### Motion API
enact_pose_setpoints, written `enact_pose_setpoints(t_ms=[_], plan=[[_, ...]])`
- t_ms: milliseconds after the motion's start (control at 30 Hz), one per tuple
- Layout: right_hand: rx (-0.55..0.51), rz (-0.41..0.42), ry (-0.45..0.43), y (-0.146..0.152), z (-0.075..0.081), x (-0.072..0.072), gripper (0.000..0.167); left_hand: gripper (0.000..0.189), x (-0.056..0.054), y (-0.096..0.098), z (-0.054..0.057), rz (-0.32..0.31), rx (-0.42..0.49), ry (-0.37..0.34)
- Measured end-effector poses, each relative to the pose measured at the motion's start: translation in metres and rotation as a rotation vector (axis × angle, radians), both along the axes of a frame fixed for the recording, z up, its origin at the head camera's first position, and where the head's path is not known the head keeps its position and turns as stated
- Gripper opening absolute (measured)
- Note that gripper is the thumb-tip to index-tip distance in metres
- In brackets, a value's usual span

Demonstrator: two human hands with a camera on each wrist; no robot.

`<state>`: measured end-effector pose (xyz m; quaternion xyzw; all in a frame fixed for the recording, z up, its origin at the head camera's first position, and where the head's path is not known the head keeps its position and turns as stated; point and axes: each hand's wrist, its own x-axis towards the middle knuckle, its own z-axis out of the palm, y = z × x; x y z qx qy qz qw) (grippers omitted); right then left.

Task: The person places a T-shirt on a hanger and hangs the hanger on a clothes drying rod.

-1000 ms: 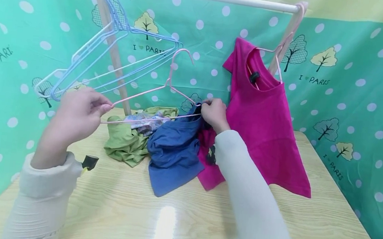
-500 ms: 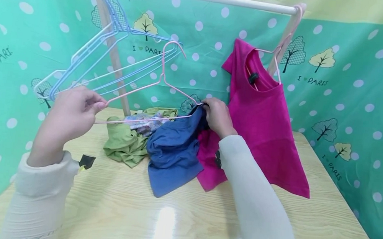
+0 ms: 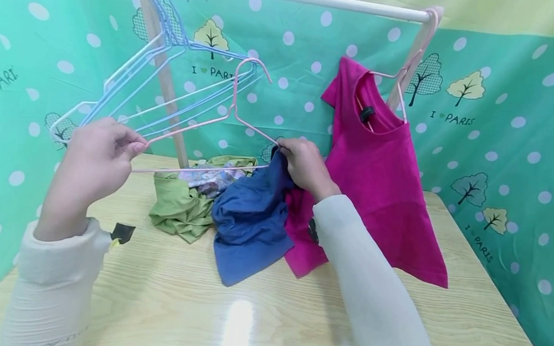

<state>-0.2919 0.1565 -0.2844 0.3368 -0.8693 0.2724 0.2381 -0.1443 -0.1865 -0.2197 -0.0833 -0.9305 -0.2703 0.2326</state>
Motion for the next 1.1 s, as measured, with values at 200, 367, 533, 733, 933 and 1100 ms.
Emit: enact_pose_setpoints(t_ms=[200, 367, 533, 733, 933, 1100], plan=[[-0.094, -0.017, 0.014, -0.008, 0.005, 0.004, 0.022, 0.016, 0.0, -0.001, 0.001, -0.01, 0.012, 0.003], [-0.058, -0.023, -0.054, -0.004, 0.004, 0.006, 0.035, 0.017, 0.002, -0.007, 0.003, 0.01, 0.028, -0.031], [-0.063, -0.042, 0.027, 0.002, 0.0, 0.004, 0.033, 0.018, 0.002, -0.009, 0.005, 0.013, 0.027, -0.043], [-0.135, -0.053, 0.17, 0.007, -0.005, -0.002, 0.016, 0.017, 0.003, -0.009, 0.005, 0.007, 0.036, -0.046], [-0.113, -0.073, 0.222, 0.009, -0.005, -0.002, 0.016, 0.017, 0.001, -0.006, 0.003, 0.0, 0.032, -0.025], [-0.093, -0.079, 0.233, 0.007, -0.001, 0.002, 0.017, 0.017, 0.0, -0.003, 0.001, -0.012, 0.038, -0.011]])
